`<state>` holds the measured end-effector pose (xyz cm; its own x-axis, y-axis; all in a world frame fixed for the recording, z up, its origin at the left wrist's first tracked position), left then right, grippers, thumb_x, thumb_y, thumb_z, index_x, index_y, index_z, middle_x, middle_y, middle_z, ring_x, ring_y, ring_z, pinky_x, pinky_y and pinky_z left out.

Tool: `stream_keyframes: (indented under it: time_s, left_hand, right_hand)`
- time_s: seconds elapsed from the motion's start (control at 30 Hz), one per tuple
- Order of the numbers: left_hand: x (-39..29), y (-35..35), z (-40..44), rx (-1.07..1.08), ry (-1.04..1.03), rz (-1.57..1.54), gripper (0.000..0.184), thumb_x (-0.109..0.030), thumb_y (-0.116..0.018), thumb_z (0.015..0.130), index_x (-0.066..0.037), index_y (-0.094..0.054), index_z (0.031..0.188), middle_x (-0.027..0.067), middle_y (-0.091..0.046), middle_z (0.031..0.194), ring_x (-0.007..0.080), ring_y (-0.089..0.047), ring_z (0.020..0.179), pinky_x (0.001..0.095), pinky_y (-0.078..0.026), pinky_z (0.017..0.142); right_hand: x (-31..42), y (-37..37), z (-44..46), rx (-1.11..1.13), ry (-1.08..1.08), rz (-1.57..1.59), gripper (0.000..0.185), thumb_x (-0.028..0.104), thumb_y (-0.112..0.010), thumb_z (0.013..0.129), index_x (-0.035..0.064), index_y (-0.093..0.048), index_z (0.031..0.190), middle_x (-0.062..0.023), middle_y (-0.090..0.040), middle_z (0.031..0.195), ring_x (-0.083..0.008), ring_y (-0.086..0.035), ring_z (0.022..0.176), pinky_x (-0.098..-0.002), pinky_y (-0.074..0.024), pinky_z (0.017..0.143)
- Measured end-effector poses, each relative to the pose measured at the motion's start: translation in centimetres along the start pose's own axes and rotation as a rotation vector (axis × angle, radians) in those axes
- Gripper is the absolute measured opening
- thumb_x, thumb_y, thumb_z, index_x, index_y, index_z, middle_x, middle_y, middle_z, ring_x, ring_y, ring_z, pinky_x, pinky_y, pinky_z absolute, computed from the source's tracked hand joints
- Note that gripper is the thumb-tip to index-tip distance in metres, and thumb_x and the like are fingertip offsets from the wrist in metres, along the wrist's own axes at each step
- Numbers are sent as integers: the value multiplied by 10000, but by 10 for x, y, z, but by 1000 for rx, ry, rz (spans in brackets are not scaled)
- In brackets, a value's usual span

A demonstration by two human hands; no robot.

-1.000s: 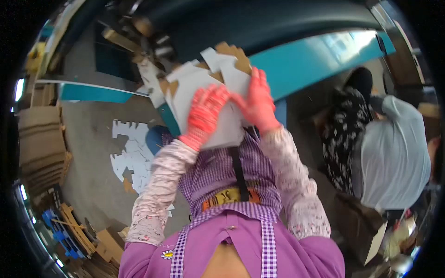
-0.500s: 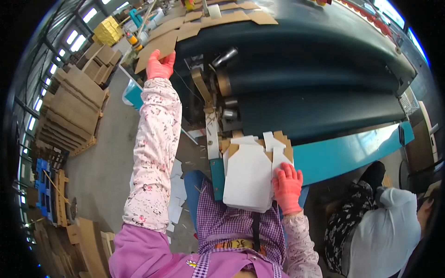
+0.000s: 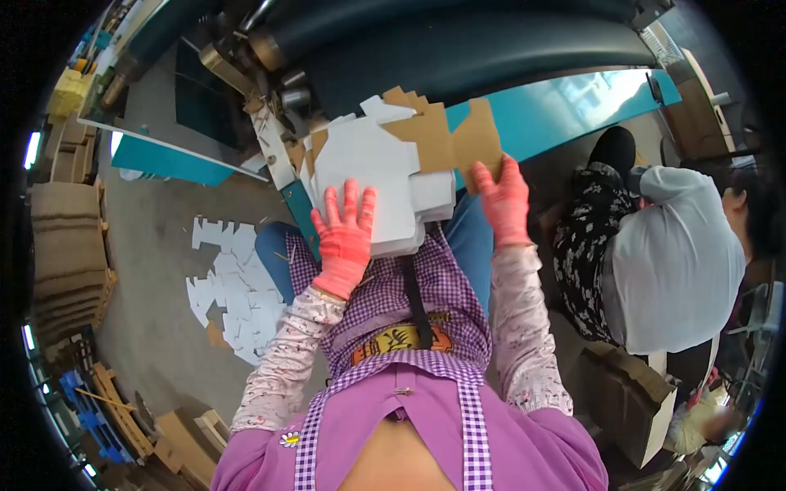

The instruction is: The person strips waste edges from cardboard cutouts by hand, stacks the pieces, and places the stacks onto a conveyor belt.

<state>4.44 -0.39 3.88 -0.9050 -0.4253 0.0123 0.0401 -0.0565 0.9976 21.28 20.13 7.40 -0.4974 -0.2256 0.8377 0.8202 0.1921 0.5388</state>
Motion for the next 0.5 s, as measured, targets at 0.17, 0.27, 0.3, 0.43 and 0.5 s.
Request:
stream_keyframes:
  time_s: [0.17,0.27,0.3,0.43,0.5]
  left_hand:
    - [-2,4,3,-6,48,62,667,-130,-526,874,-232,-321,1501,136,-255,1556,438,-301,1374,710,-308,997]
    - [-4,7,5,22,45,88,696,-113,-542,855,-206,-310,1505,161,-236,1563,434,-285,1390,697,-265,1036]
    - [-2,6,4,47,10,49,692,-128,-545,858,-193,-308,1505,156,-228,1569,422,-281,1397,676,-242,1059]
    - [20,32,17,184,-239,-272,656,-206,-554,878,-155,-330,1493,115,-248,1575,360,-270,1424,586,-166,1134]
    - [20,39,32,146,-335,-424,625,-251,-553,891,-151,-360,1478,84,-299,1558,324,-280,1427,551,-158,1149]
  right_hand:
    - [65,-43,-31,241,562,-373,526,320,-740,808,49,-588,1232,-233,-492,1382,-349,-493,1264,-408,-429,1016]
    - [48,-64,-33,243,418,-525,584,356,-742,779,78,-580,1266,-244,-349,1493,-397,-382,1344,-462,-365,1074]
    - [43,-67,-35,245,387,-514,578,351,-738,782,93,-579,1273,-250,-329,1502,-396,-375,1350,-463,-366,1073]
    - [39,-69,-33,249,324,-527,546,320,-723,790,148,-580,1288,-267,-298,1514,-397,-367,1356,-462,-368,1067]
    - [40,-69,-37,239,345,-530,524,295,-713,789,165,-585,1280,-265,-327,1496,-401,-381,1341,-467,-371,1058]
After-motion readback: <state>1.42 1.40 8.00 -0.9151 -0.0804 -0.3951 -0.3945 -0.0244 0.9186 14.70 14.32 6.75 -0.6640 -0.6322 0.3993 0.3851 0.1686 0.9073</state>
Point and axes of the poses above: each hand's wrist, its own z-axis towards the middle knuckle, its own y-axis out of the back of the hand, x = y × z, the point moved 4 cm from there along z, towards the middle knuckle
